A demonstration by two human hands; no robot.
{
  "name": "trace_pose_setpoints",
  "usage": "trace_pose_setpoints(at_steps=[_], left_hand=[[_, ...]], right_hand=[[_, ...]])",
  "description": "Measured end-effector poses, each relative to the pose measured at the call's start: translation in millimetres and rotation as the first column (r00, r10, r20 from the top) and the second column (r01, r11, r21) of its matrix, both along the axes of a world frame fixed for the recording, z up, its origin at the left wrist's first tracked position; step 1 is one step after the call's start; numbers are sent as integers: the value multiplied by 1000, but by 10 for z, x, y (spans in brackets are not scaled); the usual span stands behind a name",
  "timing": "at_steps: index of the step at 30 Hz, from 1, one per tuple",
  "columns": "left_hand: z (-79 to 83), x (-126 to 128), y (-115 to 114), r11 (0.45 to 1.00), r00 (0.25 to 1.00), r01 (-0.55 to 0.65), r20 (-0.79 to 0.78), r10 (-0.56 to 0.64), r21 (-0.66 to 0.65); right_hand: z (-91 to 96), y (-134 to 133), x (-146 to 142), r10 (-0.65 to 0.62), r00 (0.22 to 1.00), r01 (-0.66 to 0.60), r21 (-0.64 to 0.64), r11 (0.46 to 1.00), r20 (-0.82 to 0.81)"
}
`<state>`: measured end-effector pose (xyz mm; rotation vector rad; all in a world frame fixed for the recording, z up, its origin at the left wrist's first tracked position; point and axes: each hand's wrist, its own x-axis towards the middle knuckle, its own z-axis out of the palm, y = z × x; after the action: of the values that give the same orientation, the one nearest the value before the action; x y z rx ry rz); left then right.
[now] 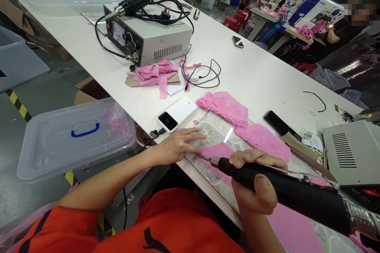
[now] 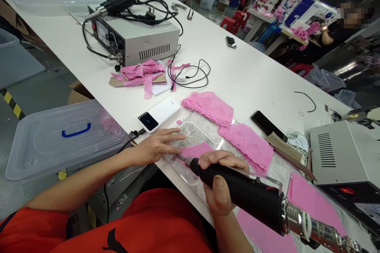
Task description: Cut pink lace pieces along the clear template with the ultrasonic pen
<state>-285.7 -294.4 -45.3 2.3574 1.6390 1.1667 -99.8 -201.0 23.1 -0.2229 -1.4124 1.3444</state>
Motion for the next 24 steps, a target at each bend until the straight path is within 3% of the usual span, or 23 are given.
trace_pose_setpoints(at_steps=[5,14,24], left_hand=[[-11,-22,-22,999,994,-17,109,14,34],[12,-13,-30,1000,1000,-15,-23,15,-22],[26,-10,-25,999,999,-24,-47,23,-27]], right_hand=[[14,97,-19,-107,994,107,-11,994,-28],[-55,96,-91,-69,997,68,-31,997,-30],[-63,86,-107,-72,997,72,-39,997,18]])
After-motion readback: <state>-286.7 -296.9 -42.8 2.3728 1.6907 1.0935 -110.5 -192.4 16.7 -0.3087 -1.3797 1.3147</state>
